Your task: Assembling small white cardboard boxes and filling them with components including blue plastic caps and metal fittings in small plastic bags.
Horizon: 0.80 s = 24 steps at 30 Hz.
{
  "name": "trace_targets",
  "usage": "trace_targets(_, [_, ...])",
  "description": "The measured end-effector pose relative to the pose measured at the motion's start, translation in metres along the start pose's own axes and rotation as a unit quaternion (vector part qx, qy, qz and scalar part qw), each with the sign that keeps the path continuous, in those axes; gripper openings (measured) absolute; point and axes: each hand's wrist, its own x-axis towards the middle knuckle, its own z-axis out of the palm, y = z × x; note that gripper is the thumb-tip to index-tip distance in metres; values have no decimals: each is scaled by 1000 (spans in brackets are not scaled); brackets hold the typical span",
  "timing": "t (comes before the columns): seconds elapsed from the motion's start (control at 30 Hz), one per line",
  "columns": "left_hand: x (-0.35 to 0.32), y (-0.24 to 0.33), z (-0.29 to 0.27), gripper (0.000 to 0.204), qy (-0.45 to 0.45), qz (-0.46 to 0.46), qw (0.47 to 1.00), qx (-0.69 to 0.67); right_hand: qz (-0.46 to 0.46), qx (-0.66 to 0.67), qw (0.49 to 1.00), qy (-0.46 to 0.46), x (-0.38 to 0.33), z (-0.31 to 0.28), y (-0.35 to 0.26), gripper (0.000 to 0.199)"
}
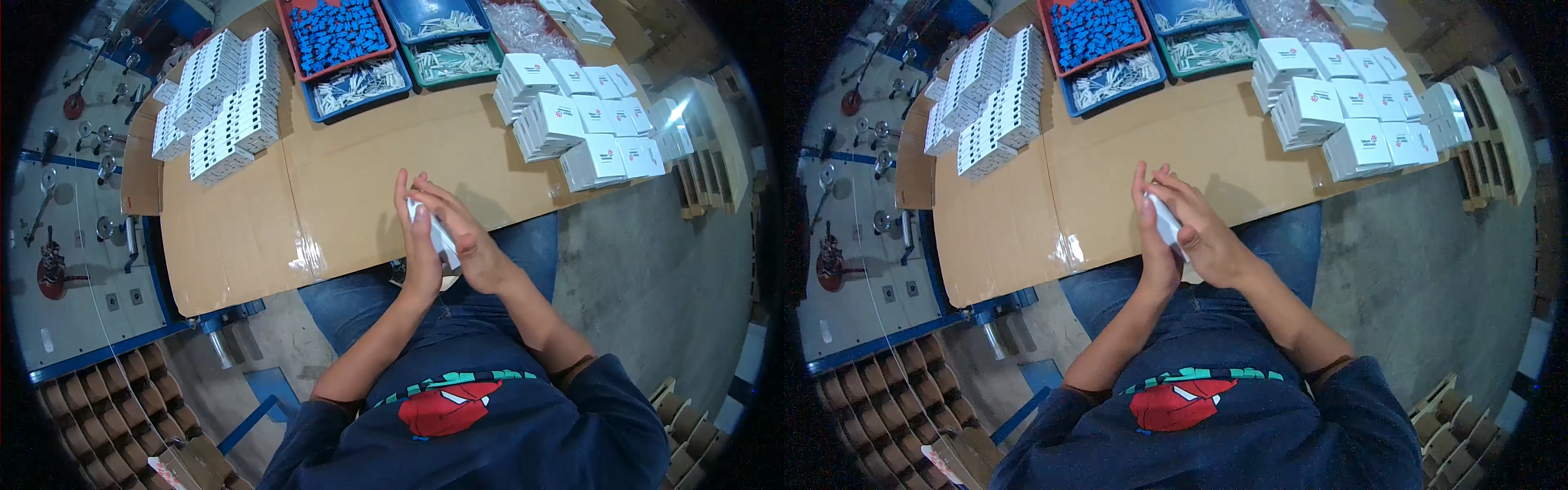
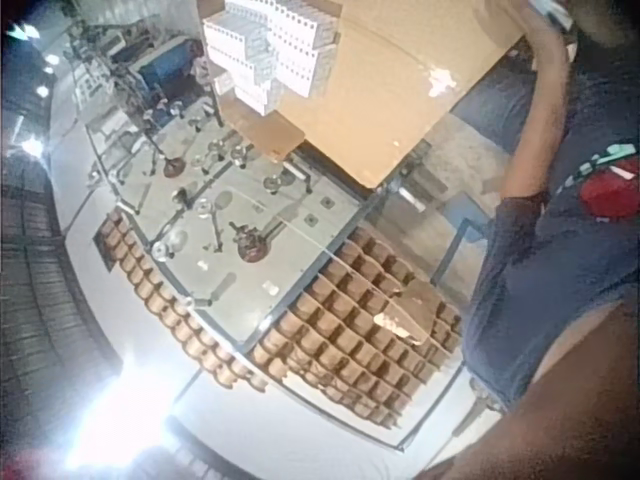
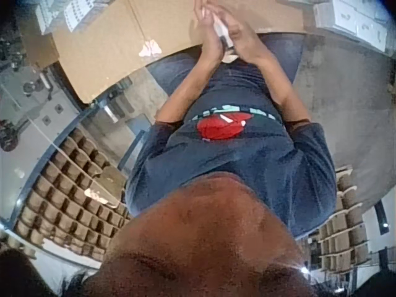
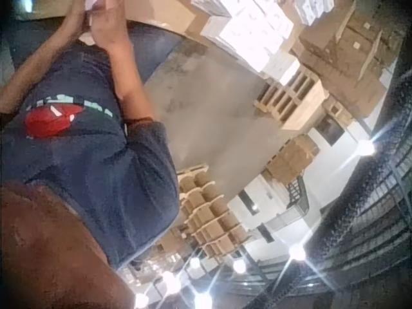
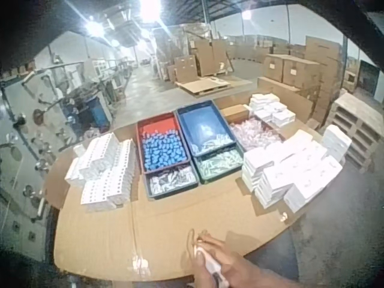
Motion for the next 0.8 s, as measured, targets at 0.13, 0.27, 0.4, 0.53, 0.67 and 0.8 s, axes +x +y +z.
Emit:
trace_targets(0.13, [-7, 5, 1, 66, -6, 20, 993, -120, -68, -103, 992, 16, 5, 20, -6, 100])
trace_targets(0.27, [-9, 6, 1, 67, -1, -7, 991, -137, -133, -97, 986, 12, 2, 26, -8, 112])
trace_targets(0.4, [-10, 7, 0, 68, 7, -34, 988, -152, -126, -97, 987, 15, -1, 31, -6, 116])
trace_targets(0.53, [-2, 13, 6, 80, 80, -101, 983, -134, -26, 193, 979, 61, 2, 26, -6, 110])
trace_targets(0.67, [11, 25, -16, 71, 76, -228, 929, -281, 19, 208, 978, 27, -4, -2, -3, 53])
trace_targets(0.8, [14, 30, -18, 72, 92, -231, 932, -263, 1, 51, 994, 97, -9, -10, 11, 29])
